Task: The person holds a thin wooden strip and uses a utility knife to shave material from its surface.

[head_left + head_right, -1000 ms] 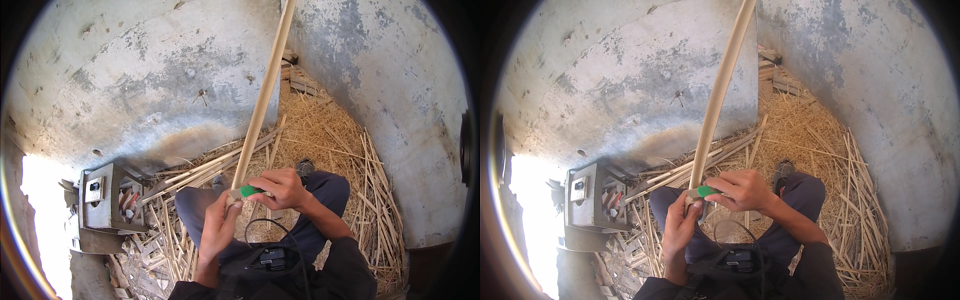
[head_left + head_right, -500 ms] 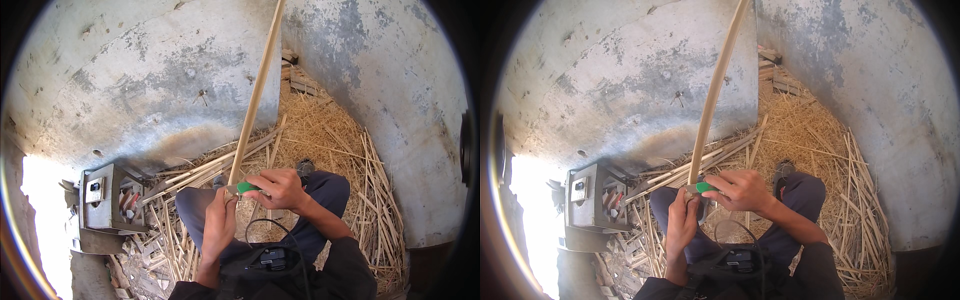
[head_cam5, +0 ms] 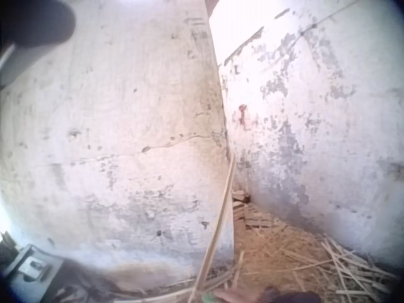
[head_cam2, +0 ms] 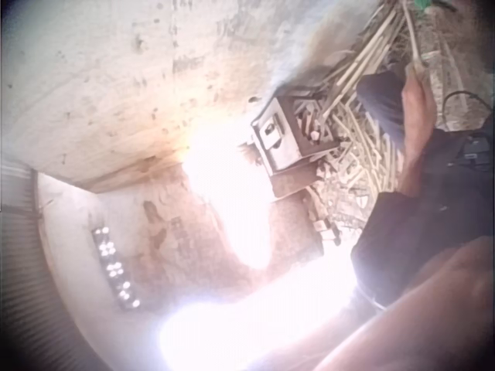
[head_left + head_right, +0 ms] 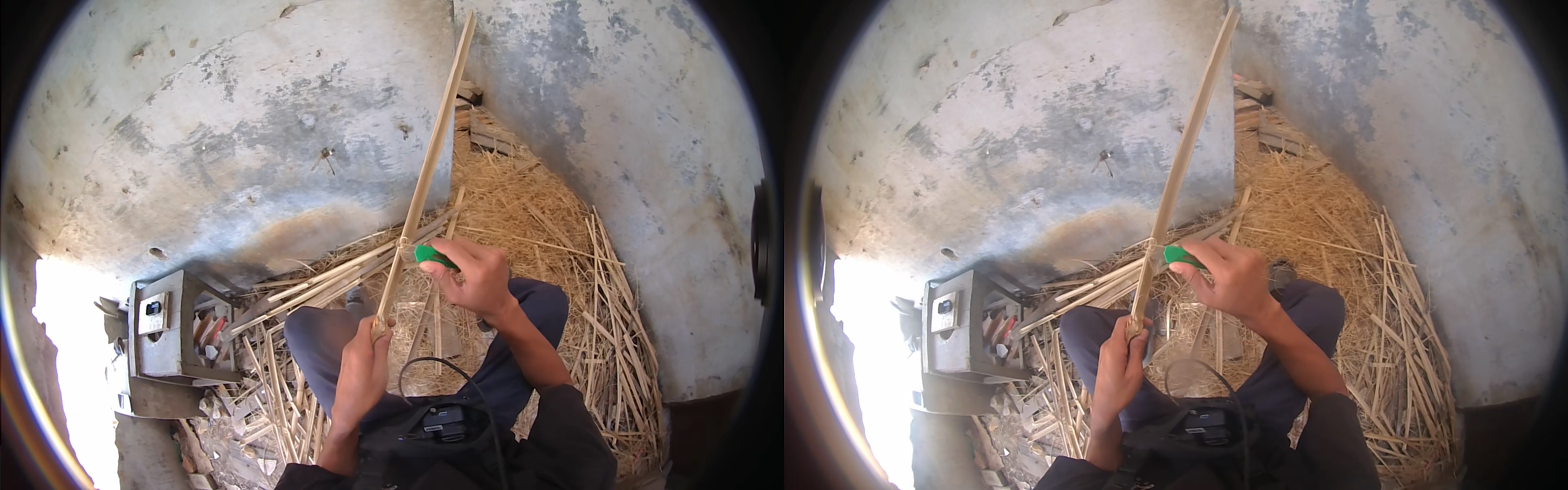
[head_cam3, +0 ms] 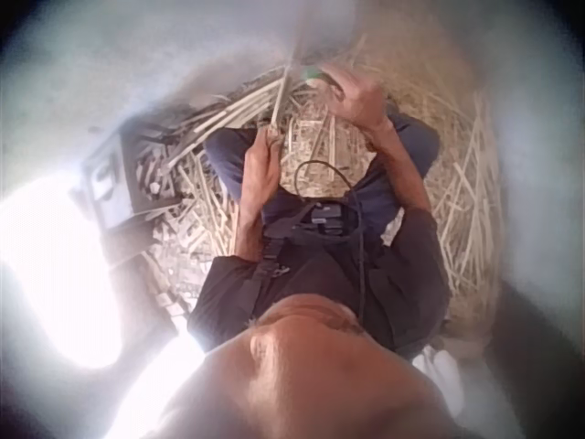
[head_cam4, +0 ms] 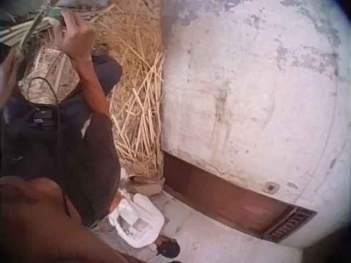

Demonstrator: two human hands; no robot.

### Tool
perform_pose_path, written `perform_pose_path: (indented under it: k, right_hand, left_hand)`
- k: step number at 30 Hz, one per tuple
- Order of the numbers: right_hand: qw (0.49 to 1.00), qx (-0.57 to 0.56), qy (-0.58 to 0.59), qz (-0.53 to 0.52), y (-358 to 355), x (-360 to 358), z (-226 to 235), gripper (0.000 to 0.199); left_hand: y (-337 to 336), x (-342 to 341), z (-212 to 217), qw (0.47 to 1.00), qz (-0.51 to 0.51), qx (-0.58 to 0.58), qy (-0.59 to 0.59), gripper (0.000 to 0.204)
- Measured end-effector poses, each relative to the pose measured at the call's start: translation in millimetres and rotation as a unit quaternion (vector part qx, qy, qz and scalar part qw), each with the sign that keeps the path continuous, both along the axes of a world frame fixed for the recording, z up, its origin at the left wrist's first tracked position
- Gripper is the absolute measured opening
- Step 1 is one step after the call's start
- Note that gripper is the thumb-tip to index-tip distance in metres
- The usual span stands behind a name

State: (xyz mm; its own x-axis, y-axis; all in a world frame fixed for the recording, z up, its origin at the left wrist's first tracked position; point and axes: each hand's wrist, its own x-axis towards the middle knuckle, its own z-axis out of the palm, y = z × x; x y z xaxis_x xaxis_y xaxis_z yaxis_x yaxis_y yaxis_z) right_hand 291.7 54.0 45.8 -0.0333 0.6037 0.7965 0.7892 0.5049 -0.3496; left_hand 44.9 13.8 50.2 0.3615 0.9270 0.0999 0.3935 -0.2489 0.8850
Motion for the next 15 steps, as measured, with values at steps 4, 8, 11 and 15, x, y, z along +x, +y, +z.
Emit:
perform_pose_path:
  k: [4, 8, 11, 15]
  right_hand:
    - [1.0, -0.01, 0.011, 0.001, 2, 4, -4, 0.029]
    - [1.0, -0.016, 0.007, 0.007, 0, 5, -5, 0.029]
    - [1.0, -0.019, 0.003, 0.009, 1, 4, -5, 0.029]
    - [0.999, -0.021, 0.016, 0.019, -1, 1, -2, 0.03]
  left_hand:
    - [-2, -4, 0, 1.0, -0.013, -0.002, -0.006, 0.017]
    - [-3, -8, 12, 0.999, -0.026, -0.04, -0.002, 0.018]
    - [-1, -10, 5, 0.999, -0.016, -0.041, -0.021, 0.022]
    - [-3, -10, -1, 0.999, 0.003, -0.021, -0.038, 0.039]
